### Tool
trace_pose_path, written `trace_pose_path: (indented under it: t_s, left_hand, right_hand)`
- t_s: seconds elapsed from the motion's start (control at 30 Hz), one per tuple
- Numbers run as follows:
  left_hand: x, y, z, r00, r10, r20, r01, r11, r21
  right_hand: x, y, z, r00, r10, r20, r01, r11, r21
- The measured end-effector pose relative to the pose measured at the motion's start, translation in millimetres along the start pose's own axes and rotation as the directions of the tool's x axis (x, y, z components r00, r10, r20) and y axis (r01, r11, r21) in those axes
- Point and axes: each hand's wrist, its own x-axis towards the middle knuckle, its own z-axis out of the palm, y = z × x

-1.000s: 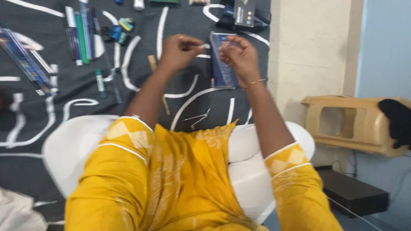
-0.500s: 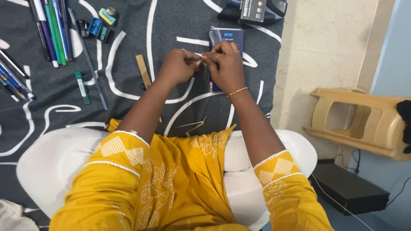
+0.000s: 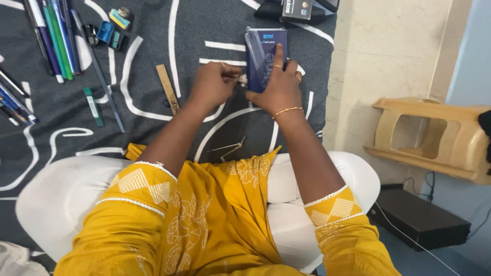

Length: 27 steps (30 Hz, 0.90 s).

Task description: The person assembles a wooden handle into a metal ferrule by hand and attaches a cap to a pen.

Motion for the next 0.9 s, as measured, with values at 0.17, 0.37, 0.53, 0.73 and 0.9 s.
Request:
trace_pose_path:
  t_s: [0.17, 0.37, 0.53, 0.73, 0.9]
  left_hand:
    - [-8, 8, 0, 0.997, 0.078, 0.021, -0.080, 0.992, 0.099]
    - [-5, -11, 41, 0.959, 0.256, -0.125, -0.259, 0.966, -0.014]
    - [0, -7, 59, 0.966, 0.234, -0.109, -0.224, 0.970, 0.097]
    - [22, -7, 47, 0.992, 0.049, 0.120, -0.033, 0.990, -0.135]
    - [6, 24, 24, 0.954, -0.247, 0.169, 0.280, 0.937, -0.209]
  right_hand:
    - [5, 11, -29, 0.989, 0.081, 0.121, -0.087, 0.995, 0.046]
    - [-2, 17, -51, 0.975, 0.124, 0.182, -0.139, 0.988, 0.071]
    - [4, 18, -28, 0.993, 0.044, 0.113, -0.056, 0.993, 0.106]
    - [13, 33, -14, 0.997, -0.014, 0.074, 0.007, 0.995, 0.096]
    - [10, 24, 6, 1.000, 0.021, -0.008, -0.021, 1.000, 0.008]
